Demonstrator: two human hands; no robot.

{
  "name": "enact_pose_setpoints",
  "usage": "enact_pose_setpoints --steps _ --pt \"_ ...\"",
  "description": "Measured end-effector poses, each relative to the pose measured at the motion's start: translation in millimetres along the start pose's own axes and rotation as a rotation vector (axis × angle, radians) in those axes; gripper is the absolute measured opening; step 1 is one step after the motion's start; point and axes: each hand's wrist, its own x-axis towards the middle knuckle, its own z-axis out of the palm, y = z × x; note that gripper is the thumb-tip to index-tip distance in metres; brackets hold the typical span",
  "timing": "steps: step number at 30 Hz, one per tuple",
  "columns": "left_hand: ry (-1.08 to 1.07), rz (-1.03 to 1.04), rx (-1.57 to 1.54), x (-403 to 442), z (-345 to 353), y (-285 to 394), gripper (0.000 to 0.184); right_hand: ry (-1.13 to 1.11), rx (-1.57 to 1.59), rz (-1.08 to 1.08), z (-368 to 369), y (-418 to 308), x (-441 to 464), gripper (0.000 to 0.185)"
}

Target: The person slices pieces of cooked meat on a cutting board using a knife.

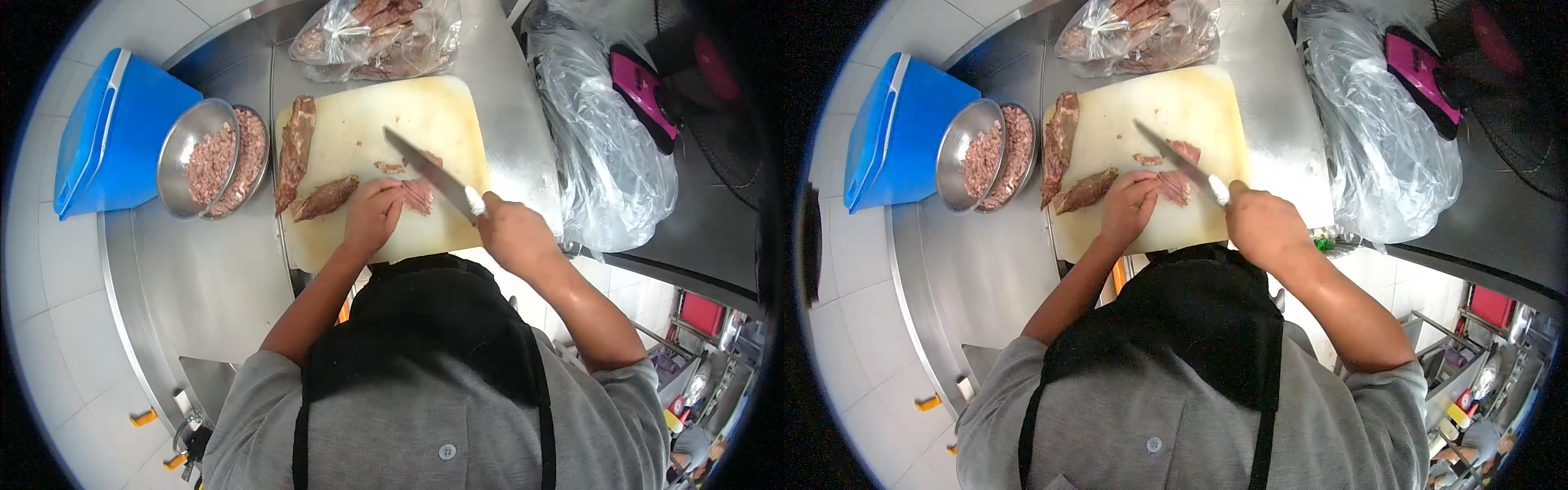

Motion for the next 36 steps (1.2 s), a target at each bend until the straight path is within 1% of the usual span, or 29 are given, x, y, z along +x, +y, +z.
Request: enact_pose_setpoints --steps 2,3,5,6,8,9,10,11,15,17,18,20,21,23,24,26,27,29,30,32,34,36 --pt "-0.063 0.052 0.124 23.6 -5.6 -0.5 0.02 0.056 0.025 0.122 -8.9 6.0 2.1 0.022" --pt "-0.063 0.062 0.122 33.9 -1.4 -5.0 0.02 0.066 0.02 0.174 -5.5 11.7 7.9 0.023" --pt "-0.009 0.185 0.187 53.0 11.0 -14.9 0.029 0.081 0.013 0.193 7.2 21.3 20.8 0.024" --pt "-0.008 0.195 0.183 58.3 12.9 -12.8 0.029 0.081 0.006 0.211 9.1 22.7 24.5 0.025" --pt "-0.128 0.177 0.155 67.9 15.9 -10.8 0.035 0.063 0.016 0.225 14.0 20.5 26.8 0.026" --pt "-0.134 0.182 0.153 72.1 13.5 -8.0 0.035 0.04 0.032 0.242 15.5 17.0 27.5 0.026" --pt "-0.291 0.024 0.096 75.9 10.1 -5.8 0.037 0.016 0.047 0.258 17.8 16.0 27.8 0.026" --pt "-0.446 -0.134 0.039 80.3 7.3 -3.3 0.039 0.053 0.11 0.254 22.9 19.2 28.7 0.026" --pt "-0.575 -0.043 -0.088 92.6 -0.9 -0.5 0.041 0.032 0.141 0.289 28.4 21.7 29.6 0.027" --pt "-0.536 0.152 -0.023 96.9 7.4 -10.1 0.043 0.005 0.164 0.295 27.9 20.3 27.3 0.028" --pt "-0.537 0.175 -0.026 101.8 10.1 -12.4 0.043 0.025 0.164 0.306 26.1 21.3 29.5 0.028" --pt "-0.431 0.14 0.023 99.6 11.7 -11.8 0.037 -0.004 0.173 0.305 23.3 22.2 27.8 0.029" --pt "-0.433 0.151 0.024 100.9 11.2 -10.2 0.037 0.005 0.176 0.31 22.1 23.2 29.0 0.029" --pt "-0.447 0.092 0.014 100.1 7.3 -8.5 0.045 -0.006 0.181 0.31 23.0 22.5 30.3 0.029" --pt "-0.451 0.095 0.014 98.4 8.0 -10.1 0.045 -0.005 0.184 0.313 24.7 22.9 30.6 0.029" --pt "-0.462 0.245 0.061 94.5 10.4 -15.4 0.043 0.031 0.154 0.289 29.8 23.6 31.1 0.028" --pt "-0.46 0.247 0.062 93.8 11.6 -19.0 0.043 0.034 0.154 0.288 29.1 21.6 29.2 0.028" --pt "-0.591 0.193 0.063 94.0 12.3 -27.0 0.04 0.023 0.068 0.217 27.1 13.0 23.6 0.023" --pt "-0.588 0.192 0.066 93.1 9.7 -24.1 0.04 0.024 0.068 0.213 28.7 10.9 23.6 0.023" --pt "-0.392 0.279 0.082 86.6 6.8 -17.9 0.027 0.071 0.073 0.209 32.2 9.0 25.6 0.02" --pt "-0.36 0.275 0.086 84.0 -2.2 -2.5 0.024 0.067 0.071 0.2 31.3 7.0 26.4 0.02" --pt "-0.323 0.283 0.085 83.3 -1.1 -3.8 0.021 0.073 0.062 0.195 28.1 7.1 25.7 0.02"
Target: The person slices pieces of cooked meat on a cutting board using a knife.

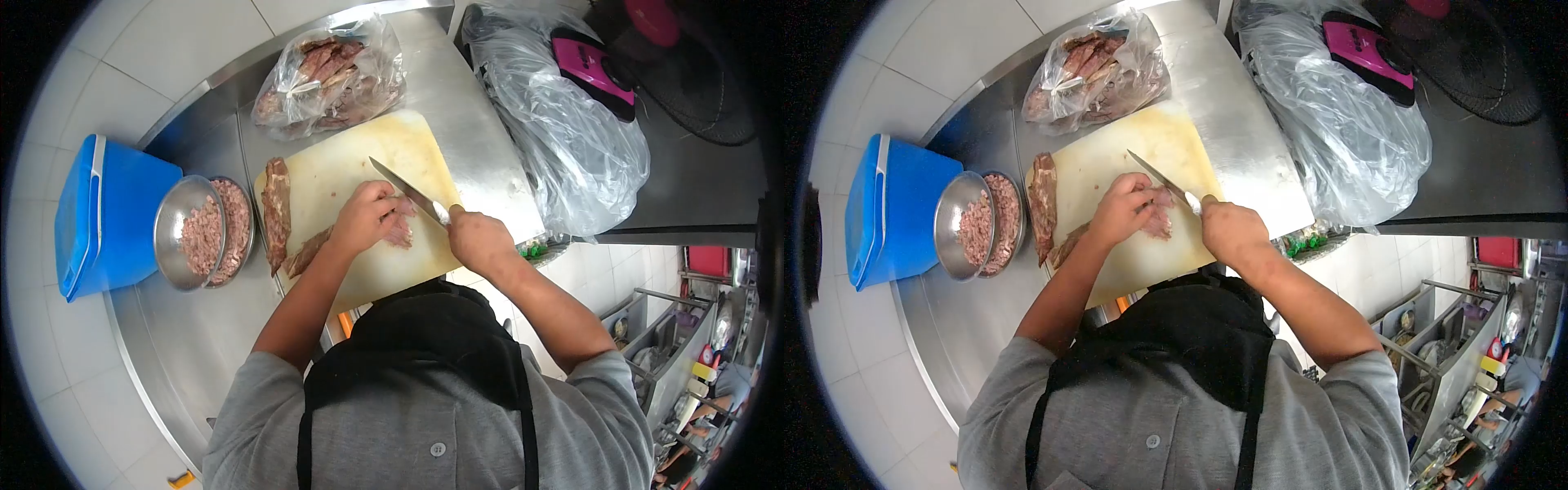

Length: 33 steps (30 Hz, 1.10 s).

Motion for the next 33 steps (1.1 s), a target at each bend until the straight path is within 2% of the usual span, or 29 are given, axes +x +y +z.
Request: enact_pose_setpoints --steps 2,6,9,12,15,17,18,20,24,26,27,29,33 --pt "-0.01 0.009 -0.175 -5.3 10.4 -12.9 0.018 -0.004 -0.053 -0.033 -9.2 1.9 -6.8 0.019" --pt "0.066 -0.07 -0.245 -10.8 24.8 -8.7 0.017 -0.059 -0.132 -0.058 -28.7 0.9 -21.2 0.019" --pt "0.057 -0.048 -0.226 -11.6 20.0 -6.4 0.014 -0.096 -0.112 -0.068 -20.6 -4.9 -6.6 0.019" --pt "0.035 -0.066 -0.15 -14.5 29.0 -15.6 0.013 -0.041 -0.083 -0.092 -4.5 -4.7 20.9 0.019" --pt "0.175 0.022 -0.05 -17.0 30.6 -8.5 0.016 -0.063 -0.1 -0.077 -17.3 -4.4 16.8 0.02" --pt "0.101 -0.194 -0.285 -18.0 28.8 -3.1 0.017 -0.11 -0.115 -0.079 -39.6 -7.5 -3.1 0.021" --pt "0.101 -0.2 -0.286 -17.6 25.6 -0.9 0.017 -0.161 -0.13 -0.079 -44.6 -8.2 -10.4 0.021" --pt "0.146 -0.006 -0.098 -14.5 19.6 1.6 0.017 -0.176 -0.14 -0.071 -36.1 -7.7 -8.6 0.021" --pt "0.144 -0.017 -0.054 -19.4 31.4 -10.9 0.019 -0.081 -0.083 -0.093 -5.6 -5.9 21.7 0.021" --pt "0.082 -0.165 -0.242 -21.3 31.6 -3.9 0.019 -0.065 -0.073 -0.078 -8.9 -4.6 19.2 0.021" --pt "0.083 -0.155 -0.24 -18.3 30.6 -3.9 0.019 -0.084 -0.097 -0.09 -22.4 -6.0 13.4 0.021" --pt "0.129 -0.085 -0.047 -20.7 28.0 -2.6 0.017 -0.146 -0.126 -0.096 -37.8 -6.8 0.2 0.024" --pt "0.107 -0.041 -0.052 -25.1 30.6 -12.4 0.016 -0.163 -0.114 -0.102 -19.6 -5.9 5.0 0.024"
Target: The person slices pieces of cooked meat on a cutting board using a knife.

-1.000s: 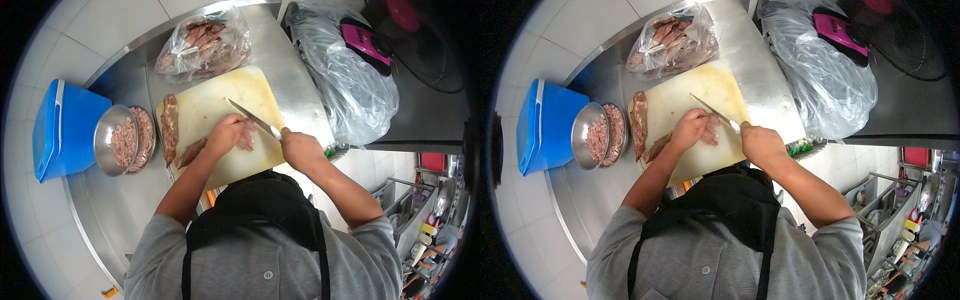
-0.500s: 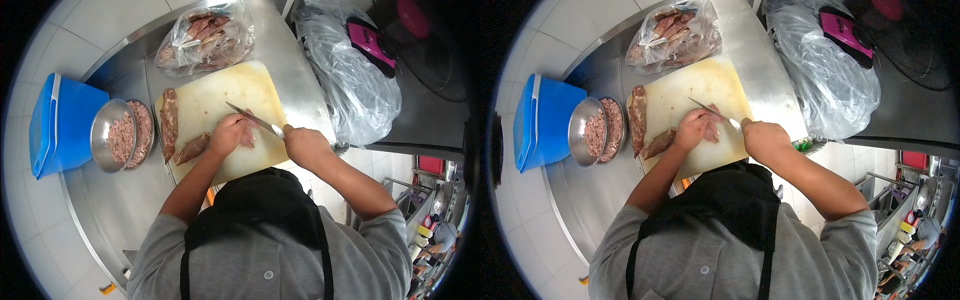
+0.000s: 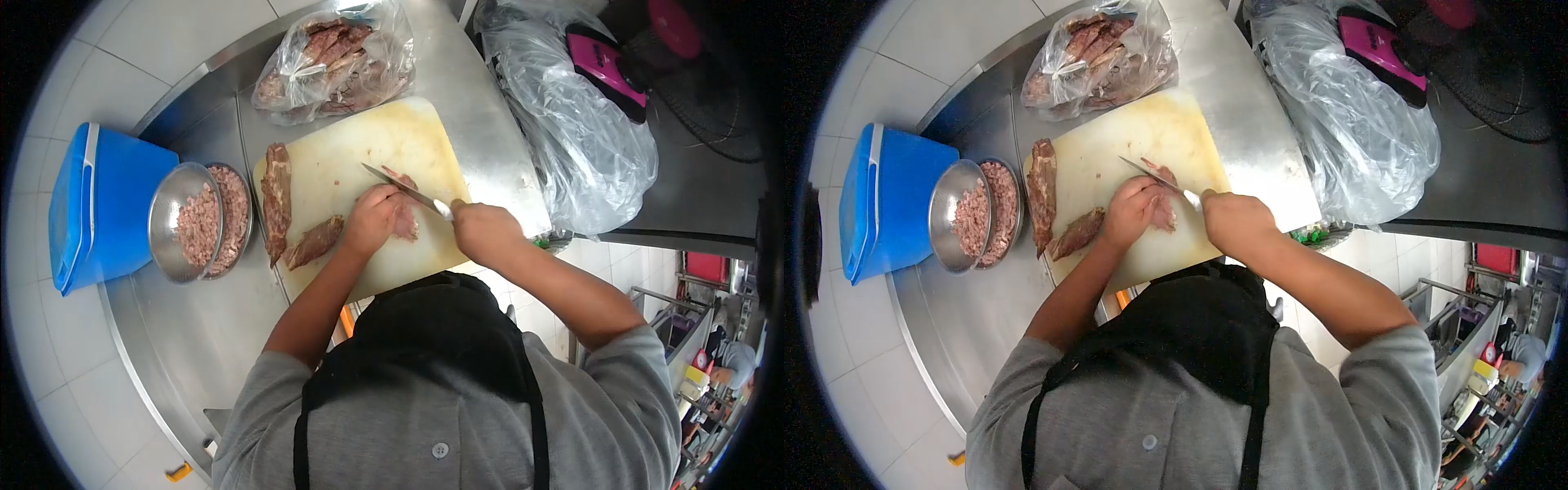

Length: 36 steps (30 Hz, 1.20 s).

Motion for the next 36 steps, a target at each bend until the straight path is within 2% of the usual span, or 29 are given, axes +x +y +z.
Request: enact_pose_setpoints --steps 3,9,12,14,18,20,30,33,35,36 --pt "0.008 0.034 0.04 1.3 -0.9 -2.7 0.016 0.097 0.025 -0.011 14.1 -2.1 26.3 0.02" --pt "0.042 -0.017 -0.031 -4.3 6.1 -5.6 0.018 0.004 0.009 0.004 -6.2 3.2 1.7 0.021" --pt "0.034 -0.004 0.022 -3.5 4.6 -2.9 0.016 0.073 0.058 -0.034 15.6 4.9 16.4 0.023" --pt "0.045 0.027 0.003 -3.4 2.9 -4.2 0.016 0.077 0.082 0.012 18.1 0.4 29.5 0.023" --pt "-0.03 -0.023 0.101 -5.3 4.1 -5.3 0.014 0.052 0.057 -0.003 -6.1 2.1 10.6 0.023" --pt "0.014 0.022 0.041 -4.0 1.1 -2.5 0.014 0.02 0.032 -0.01 -12.2 2.7 -2.0 0.024" --pt "0.043 -0.003 0.073 -1.6 0.0 5.9 0.012 0.021 0.113 0.013 8.4 -2.7 25.1 0.024" --pt "0.021 -0.034 -0.05 4.3 -13.2 8.1 0.014 0.021 0.103 0.0 -13.5 2.7 19.2 0.024" --pt "0.161 -0.331 -0.215 -5.9 -23.3 10.1 0.017 0.101 0.135 -0.002 -19.5 3.2 2.6 0.026" --pt "0.16 -0.329 -0.213 -4.7 -32.3 10.5 0.017 0.102 0.137 -0.003 -18.4 6.2 0.9 0.026"
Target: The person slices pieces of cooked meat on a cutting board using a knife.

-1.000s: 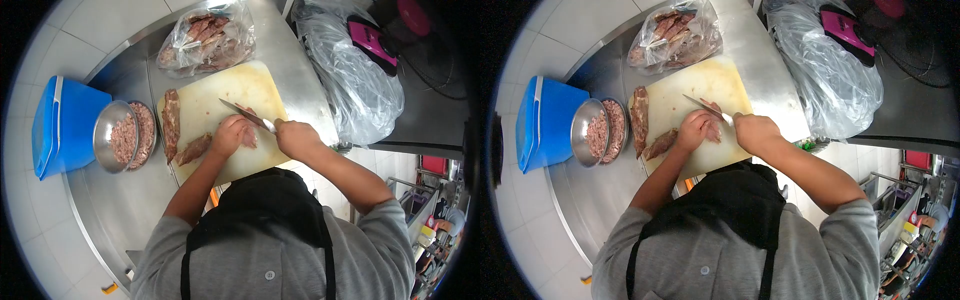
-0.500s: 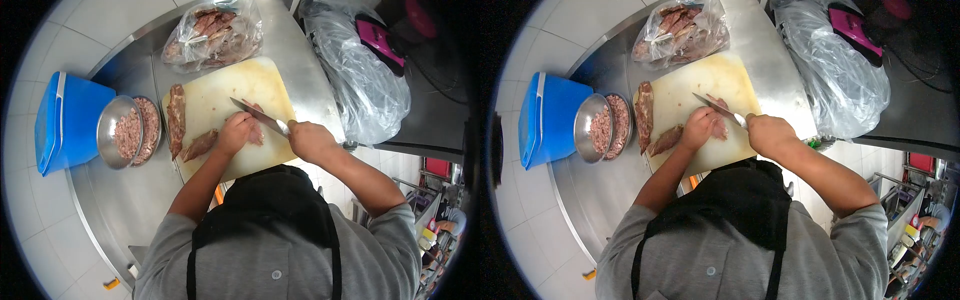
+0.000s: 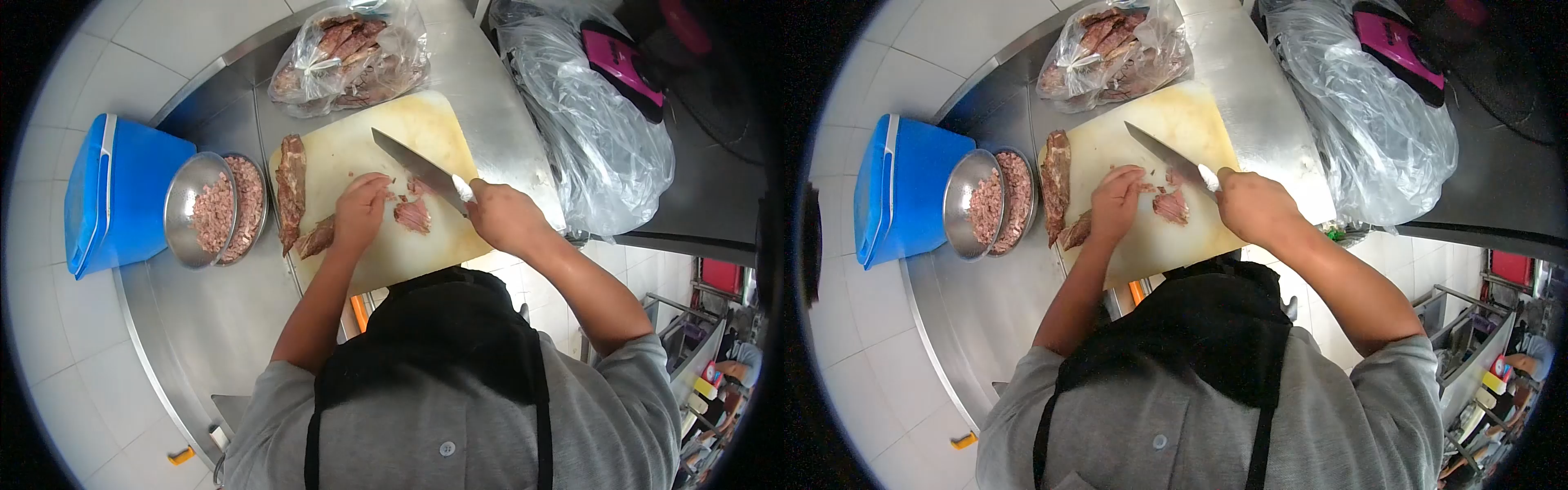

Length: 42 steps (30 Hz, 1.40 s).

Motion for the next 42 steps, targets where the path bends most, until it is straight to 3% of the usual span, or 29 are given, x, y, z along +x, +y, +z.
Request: enact_pose_setpoints --steps 5,9,12,17,21,23,27,29,31,33,36,37,39,42 --pt "-0.115 0.126 0.168 12.5 -13.1 9.9 0.021 0.13 0.134 0.051 16.6 22.3 -0.2 0.029" --pt "-0.071 0.119 0.271 21.7 -32.7 13.0 0.021 0.208 0.208 0.059 14.7 28.4 -11.2 0.03" --pt "0.067 0.017 0.45 12.9 -49.7 -1.2 0.022 0.087 0.145 0.056 12.0 28.5 -33.3 0.029" --pt "-0.252 0.17 0.428 -4.5 -30.2 -12.3 0.018 -0.109 0.004 -0.079 27.9 21.1 -56.8 0.029" --pt "-0.283 0.103 0.561 13.4 -22.7 -16.9 0.017 -0.205 -0.083 -0.069 37.2 10.2 -59.9 0.029" --pt "-0.261 0.193 0.363 20.5 -20.7 -16.0 0.02 -0.205 -0.095 -0.061 40.4 7.1 -56.9 0.029" --pt "-0.269 0.167 0.252 17.6 -7.3 12.3 0.031 -0.217 -0.096 -0.028 41.6 5.1 -58.4 0.027" --pt "-0.161 0.182 0.378 17.9 -19.9 5.8 0.031 -0.199 -0.091 -0.033 40.3 5.2 -58.9 0.027" --pt "0.097 0.02 0.401 0.8 -56.6 24.3 0.031 -0.137 -0.112 0.027 36.3 3.2 -57.1 0.026" --pt "0.167 -0.182 0.535 -26.3 -93.6 34.0 0.034 -0.092 -0.083 0.017 40.9 11.2 -49.9 0.026" --pt "-0.017 -0.343 0.694 -70.1 -106.1 31.1 0.027 -0.054 -0.041 0.001 44.4 17.8 -47.4 0.026" --pt "-0.011 -0.346 0.7 -75.3 -102.7 24.6 0.027 -0.047 -0.016 0.004 44.2 18.2 -46.2 0.027" --pt "0.162 0.012 0.89 -85.8 -87.5 11.0 0.035 -0.054 -0.01 -0.002 44.3 18.4 -47.7 0.027" --pt "0.129 -0.083 0.842 -85.4 -73.8 5.3 0.042 -0.05 -0.006 -0.008 46.1 21.1 -45.7 0.027"
